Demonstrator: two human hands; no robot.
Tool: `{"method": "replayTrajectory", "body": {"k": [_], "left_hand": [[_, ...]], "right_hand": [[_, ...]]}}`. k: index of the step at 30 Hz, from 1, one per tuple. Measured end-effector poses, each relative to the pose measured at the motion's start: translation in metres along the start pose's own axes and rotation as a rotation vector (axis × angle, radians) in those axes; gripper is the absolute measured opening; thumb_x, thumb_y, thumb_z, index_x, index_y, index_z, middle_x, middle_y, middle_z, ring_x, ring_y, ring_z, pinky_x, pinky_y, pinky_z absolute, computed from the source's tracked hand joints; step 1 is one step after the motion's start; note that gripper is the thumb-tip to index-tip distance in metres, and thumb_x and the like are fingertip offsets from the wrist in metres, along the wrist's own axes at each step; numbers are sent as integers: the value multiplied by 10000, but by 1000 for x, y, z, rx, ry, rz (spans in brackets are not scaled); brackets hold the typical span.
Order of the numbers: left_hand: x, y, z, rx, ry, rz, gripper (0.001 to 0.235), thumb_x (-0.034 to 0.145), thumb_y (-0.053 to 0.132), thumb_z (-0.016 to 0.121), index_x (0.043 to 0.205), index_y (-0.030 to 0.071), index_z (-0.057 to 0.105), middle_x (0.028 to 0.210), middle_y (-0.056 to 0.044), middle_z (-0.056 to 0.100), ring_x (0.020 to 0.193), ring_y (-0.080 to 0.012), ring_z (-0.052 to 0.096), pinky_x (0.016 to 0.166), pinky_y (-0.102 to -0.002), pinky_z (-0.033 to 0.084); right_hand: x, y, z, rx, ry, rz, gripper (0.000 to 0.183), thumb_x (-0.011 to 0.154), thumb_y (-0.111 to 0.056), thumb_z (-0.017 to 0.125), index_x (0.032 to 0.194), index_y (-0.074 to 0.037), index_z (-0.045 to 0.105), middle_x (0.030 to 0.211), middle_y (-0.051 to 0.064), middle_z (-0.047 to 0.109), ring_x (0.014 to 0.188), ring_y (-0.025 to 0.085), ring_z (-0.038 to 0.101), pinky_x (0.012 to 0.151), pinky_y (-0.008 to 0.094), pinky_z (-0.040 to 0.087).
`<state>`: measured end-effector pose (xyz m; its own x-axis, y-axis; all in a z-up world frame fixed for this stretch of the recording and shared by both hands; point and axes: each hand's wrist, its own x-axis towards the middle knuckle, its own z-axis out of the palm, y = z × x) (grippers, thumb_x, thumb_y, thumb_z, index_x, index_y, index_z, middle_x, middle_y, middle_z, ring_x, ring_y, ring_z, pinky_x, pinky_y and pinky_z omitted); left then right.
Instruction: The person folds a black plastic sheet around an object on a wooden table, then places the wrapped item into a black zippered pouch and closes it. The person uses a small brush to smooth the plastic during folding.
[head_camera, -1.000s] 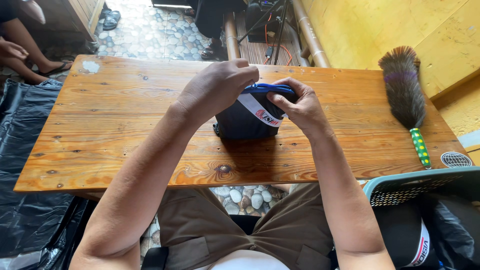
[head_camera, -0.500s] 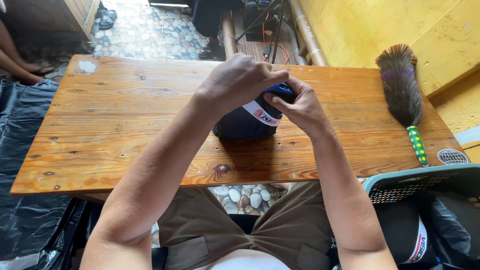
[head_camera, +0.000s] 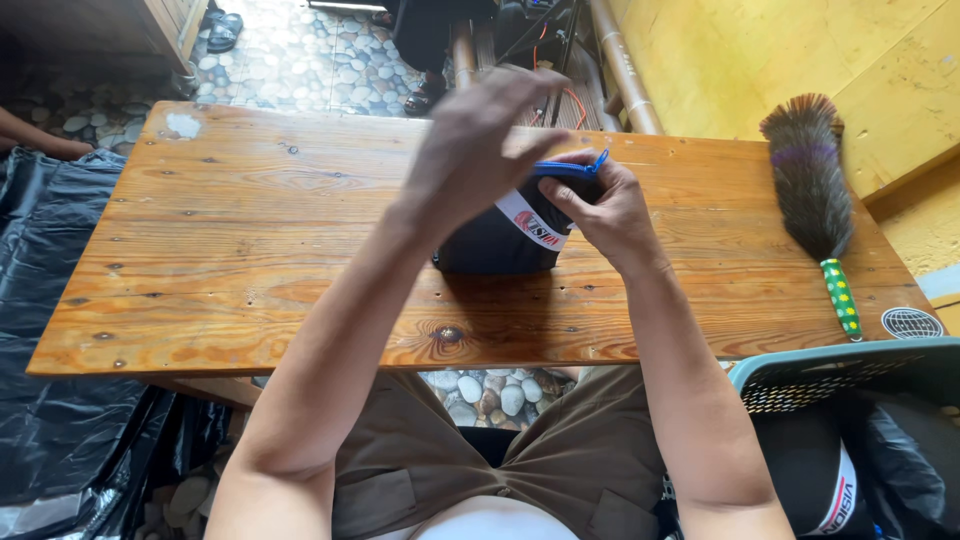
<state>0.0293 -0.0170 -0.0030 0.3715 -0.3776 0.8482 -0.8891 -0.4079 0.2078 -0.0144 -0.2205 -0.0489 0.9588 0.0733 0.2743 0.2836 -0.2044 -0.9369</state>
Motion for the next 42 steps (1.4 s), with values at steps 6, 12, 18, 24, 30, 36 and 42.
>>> {"method": "replayTrajectory", "body": {"k": [6, 12, 18, 24, 30, 36, 42], "left_hand": [[-93, -63, 1, -588, 23, -638, 857, 968, 569, 758, 1546, 92, 344, 1381, -231, 572, 1355, -428, 547, 1143, -542, 422], [-94, -46, 8, -690, -76, -747, 495, 862, 429, 882, 1206, 148, 665, 1062, -73, 732, 1076, -255, 729, 968, -437, 575], [-64, -23, 5, -381, -167, -655, 572, 807, 538, 869, 1079, 71, 684, 914, -177, 726, 915, -400, 742, 788, -493, 564], [-76, -62, -1, -572, -125, -678, 828, 870, 566, 849, 1468, 119, 490, 1346, -197, 646, 1280, -352, 631, 1051, -466, 506], [-92, -65, 47, -837, -28, -885, 683, 938, 624, 736, 1344, 102, 565, 1303, -178, 650, 1248, -314, 630, 1046, -487, 513], [-88, -70, 71, -663, 115, -1018, 663, 912, 778, 581, 1132, 153, 606, 1067, -89, 708, 1088, -216, 663, 986, -454, 522], [-73, -43, 73, -614, 310, -1001, 451, 882, 656, 703, 912, 210, 643, 734, 21, 664, 751, -81, 672, 723, -336, 606]], "right_hand": [[11, 22, -3, 37, 199, -63, 211, 886, -112, 860, 1077, -117, 771, 851, 20, 733, 804, 37, 680, 727, 202, 598], [5, 9, -5, -12, 173, -53, 207, 916, -162, 832, 1107, -122, 761, 890, 5, 725, 857, 27, 636, 800, 211, 581], [-4, -78, -5, -675, -198, -265, 843, 813, -307, 828, 1531, -88, 444, 1326, 268, 667, 1231, 577, 566, 1032, 692, 394], [6, 0, -31, -317, -27, -102, 424, 782, -245, 948, 1066, -93, 673, 902, 52, 622, 853, 171, 613, 726, 335, 515], [19, 86, -15, 198, 109, 5, 457, 825, -173, 918, 1179, -150, 630, 1010, -14, 690, 934, 80, 681, 818, 238, 576], [14, 95, -2, 264, 127, -10, 581, 853, -138, 891, 1351, -150, 593, 1170, -28, 701, 1088, 71, 655, 957, 260, 560], [6, 46, 10, 226, 216, 9, 382, 913, -326, 847, 1175, -160, 624, 961, -59, 648, 930, 47, 616, 824, 243, 564]]}}
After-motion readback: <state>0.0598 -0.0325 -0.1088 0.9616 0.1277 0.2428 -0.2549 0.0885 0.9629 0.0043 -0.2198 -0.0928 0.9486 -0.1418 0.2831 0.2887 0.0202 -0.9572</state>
